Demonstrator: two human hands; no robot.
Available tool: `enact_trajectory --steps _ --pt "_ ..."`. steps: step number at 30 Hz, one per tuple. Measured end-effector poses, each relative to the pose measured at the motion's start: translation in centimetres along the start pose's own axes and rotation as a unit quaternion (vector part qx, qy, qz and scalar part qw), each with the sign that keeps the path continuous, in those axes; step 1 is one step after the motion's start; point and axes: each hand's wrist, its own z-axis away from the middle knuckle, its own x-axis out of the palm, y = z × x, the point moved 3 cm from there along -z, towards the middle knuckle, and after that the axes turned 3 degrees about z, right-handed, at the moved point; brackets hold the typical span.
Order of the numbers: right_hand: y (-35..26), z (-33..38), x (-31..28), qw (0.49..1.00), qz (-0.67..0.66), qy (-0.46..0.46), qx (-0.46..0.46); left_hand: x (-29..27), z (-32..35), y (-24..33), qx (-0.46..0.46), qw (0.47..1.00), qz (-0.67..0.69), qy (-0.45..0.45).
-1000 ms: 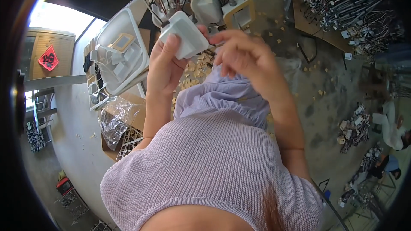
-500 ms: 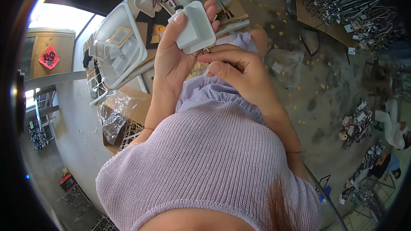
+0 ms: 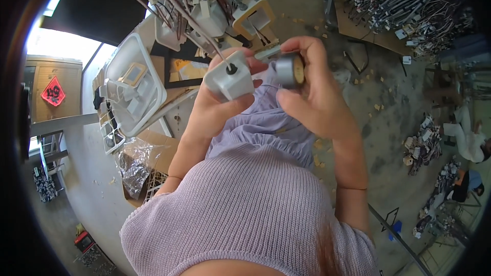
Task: Taping electrical wires into plastic connectors for wire harness assembly.
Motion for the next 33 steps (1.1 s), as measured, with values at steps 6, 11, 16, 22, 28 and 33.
enact_trajectory --steps 6,11,16,22,28,33 --pt "-1.7 -1.8 0.4 0.99 0.115 -0.061 -0.055 0.5 0.3 1.1 0.074 0.978 -0.193 0.024" --pt "-3.5 -2.1 0.3 0.98 0.166 -0.086 -0.06 1.1 0.6 1.9 0.058 0.985 -0.165 -0.004" --pt "-4.7 -2.1 0.6 0.947 0.259 -0.16 -0.097 1.2 0.6 1.7 0.105 0.978 -0.18 -0.007" --pt "-5.8 -2.2 1.8 0.91 0.347 -0.186 -0.127 0.9 0.6 1.4 0.098 0.972 -0.212 0.028" --pt "-5.7 -2.8 2.1 0.902 0.373 -0.179 -0.128 0.7 0.3 0.9 0.146 0.953 -0.242 0.104" --pt "-5.7 -0.9 4.0 0.957 0.267 -0.109 -0.03 0.2 -0.5 0.6 0.193 0.914 -0.331 0.135"
